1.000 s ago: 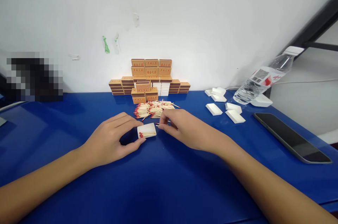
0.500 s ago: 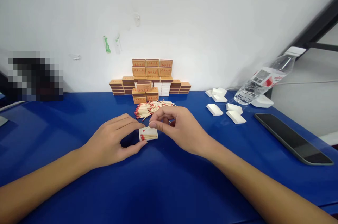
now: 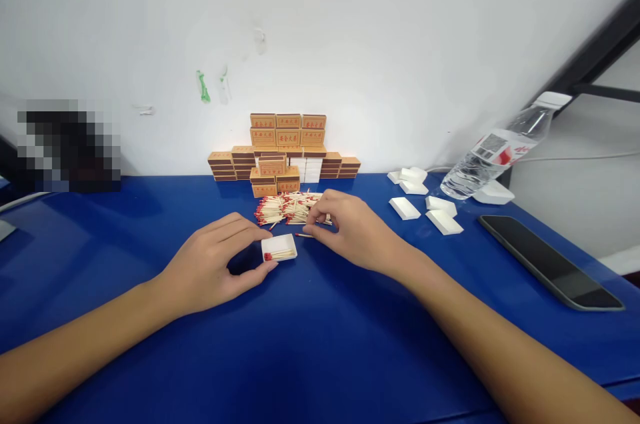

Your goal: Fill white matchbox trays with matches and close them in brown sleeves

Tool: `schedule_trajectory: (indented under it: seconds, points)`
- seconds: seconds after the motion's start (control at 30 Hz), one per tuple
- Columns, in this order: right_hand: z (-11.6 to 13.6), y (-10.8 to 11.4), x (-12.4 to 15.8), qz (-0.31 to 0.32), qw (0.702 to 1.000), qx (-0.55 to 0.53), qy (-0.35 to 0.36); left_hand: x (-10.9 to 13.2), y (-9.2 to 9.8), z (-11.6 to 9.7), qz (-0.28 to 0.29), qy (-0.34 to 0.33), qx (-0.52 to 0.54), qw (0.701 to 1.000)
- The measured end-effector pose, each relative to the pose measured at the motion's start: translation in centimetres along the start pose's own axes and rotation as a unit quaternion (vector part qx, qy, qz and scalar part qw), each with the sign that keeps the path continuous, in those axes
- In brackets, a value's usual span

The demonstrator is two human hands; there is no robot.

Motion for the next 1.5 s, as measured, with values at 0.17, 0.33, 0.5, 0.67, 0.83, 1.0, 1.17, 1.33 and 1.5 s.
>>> schedule_trajectory:
  seconds: [0.17,0.33,0.5,0.67,0.83,1.0,1.17,1.33,1.5]
  points:
    - [-0.8,-1.5,0.3,0.081,0.996,-0.018,-0.022,0.0,-0.3,0.1,0.015,0.004,-0.002,1.000]
    - [0.5,-0.8,0.1,0.012,0.999,-0.035,0.015,0.0,-0.5,0.3,0.021,0.016,-0.004,1.000]
    - [3.4,-2.4,0.3,0.034,0.997,-0.034,0.064,0.1,-0.6,0.2,0.026,0.010,0.003,1.000]
    - [2.3,-0.1,0.4,-0.028,0.997,0.022,0.073,0.1,-0.5,0.2,0.023,0.009,0.002,1.000]
    - [-1.9,0.6,0.8,0.064,0.993,0.093,-0.017,0.1,-0.5,0.2,0.021,0.003,0.001,1.000]
    - [-2.2,-0.7,1.2,0.124,0.989,0.072,-0.045,0.1,-0.5,0.2,0.019,0.003,-0.003,1.000]
    - [1.9,-0.7,0.6,0.056,0.998,0.003,0.008,0.1,-0.6,0.2,0.027,0.006,-0.003,1.000]
    - [4.5,-2.2,0.7,0.076,0.995,-0.006,0.061,0.1,-0.6,0.1,0.026,0.001,-0.002,1.000]
    - [3.8,-2.5,0.9,0.096,0.994,0.008,0.048,0.2,-0.6,0.1,0.033,-0.004,0.001,0.999]
Point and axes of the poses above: each hand's wrist, its own x-axis away from the middle knuckle, its own y-axis out of the back of the hand, z = x × y, the point moved 7 cm from there along -x, towards the middle knuckle, and after that the axes turned 9 degrees about y, right-handed, at the moved point
